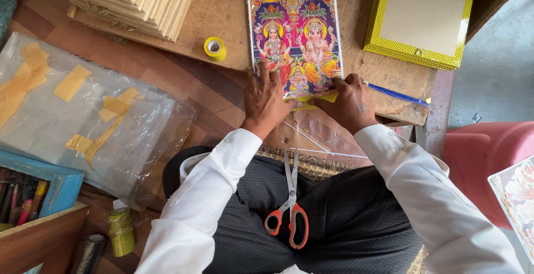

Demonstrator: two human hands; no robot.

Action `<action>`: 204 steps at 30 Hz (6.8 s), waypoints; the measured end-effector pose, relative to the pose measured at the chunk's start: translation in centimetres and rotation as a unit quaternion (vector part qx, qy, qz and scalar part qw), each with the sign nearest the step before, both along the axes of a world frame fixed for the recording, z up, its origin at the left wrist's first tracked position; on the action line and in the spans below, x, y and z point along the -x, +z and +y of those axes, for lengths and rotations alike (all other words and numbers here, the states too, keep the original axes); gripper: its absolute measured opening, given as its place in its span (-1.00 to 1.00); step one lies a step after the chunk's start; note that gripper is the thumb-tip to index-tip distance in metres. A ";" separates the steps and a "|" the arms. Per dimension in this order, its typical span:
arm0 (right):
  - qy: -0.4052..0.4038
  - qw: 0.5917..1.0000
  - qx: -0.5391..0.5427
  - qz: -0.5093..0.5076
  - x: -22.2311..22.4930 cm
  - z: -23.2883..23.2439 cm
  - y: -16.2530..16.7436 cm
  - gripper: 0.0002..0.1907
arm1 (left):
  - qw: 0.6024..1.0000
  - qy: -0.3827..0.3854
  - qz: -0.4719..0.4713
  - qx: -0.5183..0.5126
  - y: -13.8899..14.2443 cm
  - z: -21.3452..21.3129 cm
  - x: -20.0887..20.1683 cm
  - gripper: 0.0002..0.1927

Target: The person applies yellow decorative tape to the edges of a printed picture mounted on cardboard, trims excess tape with scissors, and smooths the tape along the borders. The person repeats this process on a second picture.

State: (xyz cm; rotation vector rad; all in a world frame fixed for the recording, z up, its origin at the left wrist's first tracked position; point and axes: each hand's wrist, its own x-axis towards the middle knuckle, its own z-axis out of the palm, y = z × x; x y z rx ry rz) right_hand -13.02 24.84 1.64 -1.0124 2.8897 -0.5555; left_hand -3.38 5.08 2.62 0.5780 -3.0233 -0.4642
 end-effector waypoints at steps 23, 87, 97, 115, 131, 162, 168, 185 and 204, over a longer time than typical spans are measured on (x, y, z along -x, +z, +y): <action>0.021 0.999 0.009 -0.039 1.3 1.4 -0.3 -0.49 | 0.998 -0.062 -0.029 0.014 -0.8 -2.6 -0.7 -0.05; -0.022 0.897 0.296 -0.328 -5.7 7.6 12.8 -0.75 | 0.775 -0.069 0.313 -0.545 7.2 -0.4 -9.5 -0.70; -0.124 0.735 0.597 -0.296 -9.3 9.1 6.3 -0.88 | 0.740 -0.020 0.280 -0.611 8.2 -0.3 -8.0 -0.82; -0.198 0.843 0.500 0.032 -12.5 3.7 9.2 -0.71 | 0.707 0.111 0.392 -0.578 5.9 1.0 -7.0 -0.74; 0.035 0.923 0.210 0.321 -11.9 1.3 9.5 -0.74 | 0.702 0.156 0.313 -0.620 7.7 -0.2 -7.3 -0.82; -0.054 0.940 0.317 -0.117 -7.0 9.7 6.9 -0.78 | 0.923 -0.106 0.280 -0.240 9.3 -2.6 -8.5 -0.77; -0.061 0.832 0.505 -0.220 -8.2 8.1 4.9 -0.79 | 0.839 -0.021 0.487 -0.240 5.6 3.2 -8.5 -0.55; -0.077 0.775 0.570 -0.264 -7.0 8.6 3.5 -0.80 | 0.749 0.000 0.389 -0.537 5.1 -1.4 -4.8 -0.81; -0.208 0.647 0.494 -0.542 -3.4 2.6 -0.2 -0.69 | 0.667 0.202 0.169 -0.696 0.1 -5.1 -5.0 -0.52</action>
